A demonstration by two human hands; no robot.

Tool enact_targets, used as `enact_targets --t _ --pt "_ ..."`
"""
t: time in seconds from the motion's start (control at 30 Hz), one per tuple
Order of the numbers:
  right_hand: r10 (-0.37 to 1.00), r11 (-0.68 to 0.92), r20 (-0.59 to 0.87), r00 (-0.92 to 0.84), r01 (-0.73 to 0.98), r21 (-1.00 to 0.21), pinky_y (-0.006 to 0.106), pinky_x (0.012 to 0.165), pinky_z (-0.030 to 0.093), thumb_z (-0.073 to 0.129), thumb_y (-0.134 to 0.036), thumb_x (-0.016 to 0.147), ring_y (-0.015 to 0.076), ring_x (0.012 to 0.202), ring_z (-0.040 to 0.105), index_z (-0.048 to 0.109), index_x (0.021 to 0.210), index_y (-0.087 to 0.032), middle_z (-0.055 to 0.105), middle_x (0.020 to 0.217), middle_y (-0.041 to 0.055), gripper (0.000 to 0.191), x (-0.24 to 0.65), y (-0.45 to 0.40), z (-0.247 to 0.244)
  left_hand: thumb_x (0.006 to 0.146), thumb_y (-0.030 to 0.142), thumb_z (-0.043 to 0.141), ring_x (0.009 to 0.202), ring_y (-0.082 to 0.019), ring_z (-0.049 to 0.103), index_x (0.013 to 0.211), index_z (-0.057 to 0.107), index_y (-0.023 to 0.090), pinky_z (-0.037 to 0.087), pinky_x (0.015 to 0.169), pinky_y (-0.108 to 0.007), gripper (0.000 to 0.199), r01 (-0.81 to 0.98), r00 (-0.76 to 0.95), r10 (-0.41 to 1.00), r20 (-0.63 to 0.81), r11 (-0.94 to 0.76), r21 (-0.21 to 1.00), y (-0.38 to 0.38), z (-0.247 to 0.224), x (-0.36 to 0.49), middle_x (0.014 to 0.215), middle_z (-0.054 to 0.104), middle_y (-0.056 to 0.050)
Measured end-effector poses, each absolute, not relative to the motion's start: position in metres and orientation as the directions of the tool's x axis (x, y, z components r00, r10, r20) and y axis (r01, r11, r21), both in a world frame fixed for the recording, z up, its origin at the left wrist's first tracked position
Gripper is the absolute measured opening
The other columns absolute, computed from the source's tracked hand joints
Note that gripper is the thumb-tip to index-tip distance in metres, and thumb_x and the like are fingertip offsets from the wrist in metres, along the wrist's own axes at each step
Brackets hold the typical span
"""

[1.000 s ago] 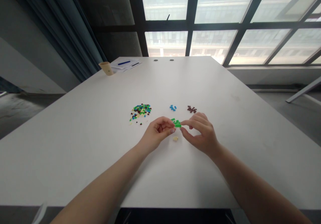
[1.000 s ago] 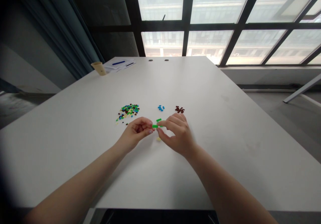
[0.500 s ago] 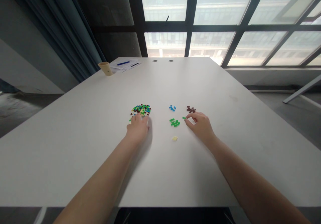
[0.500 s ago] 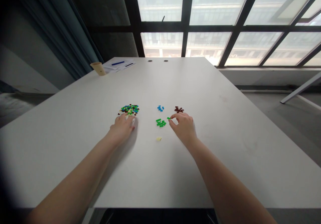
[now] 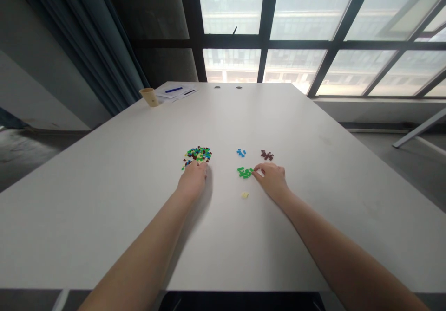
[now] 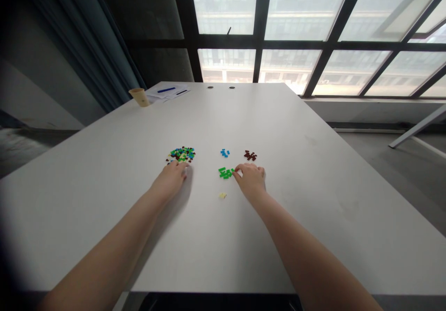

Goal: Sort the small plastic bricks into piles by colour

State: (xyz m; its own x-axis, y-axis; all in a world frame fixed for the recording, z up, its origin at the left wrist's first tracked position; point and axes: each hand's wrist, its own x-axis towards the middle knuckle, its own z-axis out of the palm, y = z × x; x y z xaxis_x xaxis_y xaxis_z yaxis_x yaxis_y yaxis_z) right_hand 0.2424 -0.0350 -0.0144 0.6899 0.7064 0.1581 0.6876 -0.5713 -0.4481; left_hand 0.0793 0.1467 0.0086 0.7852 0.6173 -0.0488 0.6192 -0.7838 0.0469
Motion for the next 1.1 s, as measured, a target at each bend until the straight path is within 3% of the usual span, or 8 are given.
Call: enact_targets --t 0.3,0.5,0.77,0.83,0.93,1.0,1.1 --pt "0.730 -0.546 0.144 0.669 0.696 -0.467 0.034 0.076 0.025 0.047 -0.022 0.082 0.0185 0.086 0.055 0.070 0.086 -0.027 0.066 0.082 0.0028 0.024 0.239 -0.038 -0.013 0.081 0.014 0.035 0.087 -0.021 0.057 0.083 0.062 0.015 0.042 0.078 -0.031 0.028 0.588 0.797 0.604 0.017 -0.782 0.206 0.154 0.003 0.088 0.092 0.062 -0.011" --pt "0.703 -0.499 0.240 0.670 0.704 -0.506 0.033 0.077 0.028 0.047 -0.018 0.079 0.0172 0.085 0.055 0.069 0.091 -0.027 0.066 0.080 0.0019 0.027 0.236 -0.041 -0.006 0.081 0.015 0.034 0.088 -0.023 0.057 0.086 0.060 0.014 0.042 0.078 -0.033 0.027 0.583 0.791 0.608 0.069 -0.783 0.216 0.151 0.006 0.090 0.094 0.062 -0.012" --pt "0.515 -0.392 0.497 0.699 0.707 -0.588 0.030 0.070 0.035 0.049 -0.019 0.075 0.0146 0.064 0.051 0.069 0.082 -0.020 0.058 0.063 0.0006 0.021 0.249 -0.056 0.015 0.079 0.018 0.043 0.080 -0.018 0.055 0.081 0.058 0.016 0.042 0.077 -0.031 0.015 0.345 0.858 0.497 0.130 -0.746 0.569 0.134 0.016 0.091 0.085 0.061 -0.007" --pt "0.483 -0.324 0.546 0.684 0.719 -0.614 0.028 0.065 0.037 0.050 -0.018 0.076 0.0134 0.059 0.048 0.068 0.080 -0.019 0.055 0.061 0.0000 0.019 0.251 -0.058 0.019 0.081 0.024 0.046 0.078 -0.016 0.055 0.082 0.058 0.017 0.042 0.075 -0.030 0.014 0.249 0.881 0.463 0.096 -0.628 0.737 0.124 0.021 0.092 0.082 0.061 -0.005" --pt "0.491 -0.200 0.630 0.602 0.782 -0.591 0.027 0.063 0.039 0.049 -0.017 0.077 0.0129 0.057 0.045 0.067 0.079 -0.017 0.049 0.058 -0.0013 0.018 0.246 -0.059 0.025 0.078 0.033 0.055 0.074 -0.013 0.054 0.083 0.058 0.018 0.042 0.072 -0.027 0.016 0.119 0.913 0.407 -0.011 -0.241 0.963 0.106 0.028 0.095 0.078 0.060 -0.002" --pt "0.525 -0.108 0.678 0.514 0.830 -0.546 0.028 0.064 0.040 0.050 -0.017 0.078 0.0130 0.058 0.045 0.066 0.081 -0.018 0.046 0.057 -0.0021 0.016 0.238 -0.059 0.028 0.071 0.034 0.064 0.070 -0.010 0.053 0.081 0.058 0.017 0.042 0.070 -0.024 0.021 0.096 0.916 0.385 -0.110 0.056 0.994 0.095 0.031 0.096 0.075 0.058 0.000" --pt "0.593 0.025 0.714 0.372 0.878 -0.478 0.029 0.065 0.040 0.053 -0.016 0.078 0.0129 0.060 0.047 0.066 0.084 -0.019 0.049 0.058 -0.0021 0.014 0.224 -0.058 0.031 0.062 0.034 0.074 0.067 -0.007 0.050 0.078 0.061 0.017 0.040 0.070 -0.022 0.026 0.123 0.904 0.342 -0.256 0.366 0.922 0.084 0.034 0.097 0.072 0.056 0.003"
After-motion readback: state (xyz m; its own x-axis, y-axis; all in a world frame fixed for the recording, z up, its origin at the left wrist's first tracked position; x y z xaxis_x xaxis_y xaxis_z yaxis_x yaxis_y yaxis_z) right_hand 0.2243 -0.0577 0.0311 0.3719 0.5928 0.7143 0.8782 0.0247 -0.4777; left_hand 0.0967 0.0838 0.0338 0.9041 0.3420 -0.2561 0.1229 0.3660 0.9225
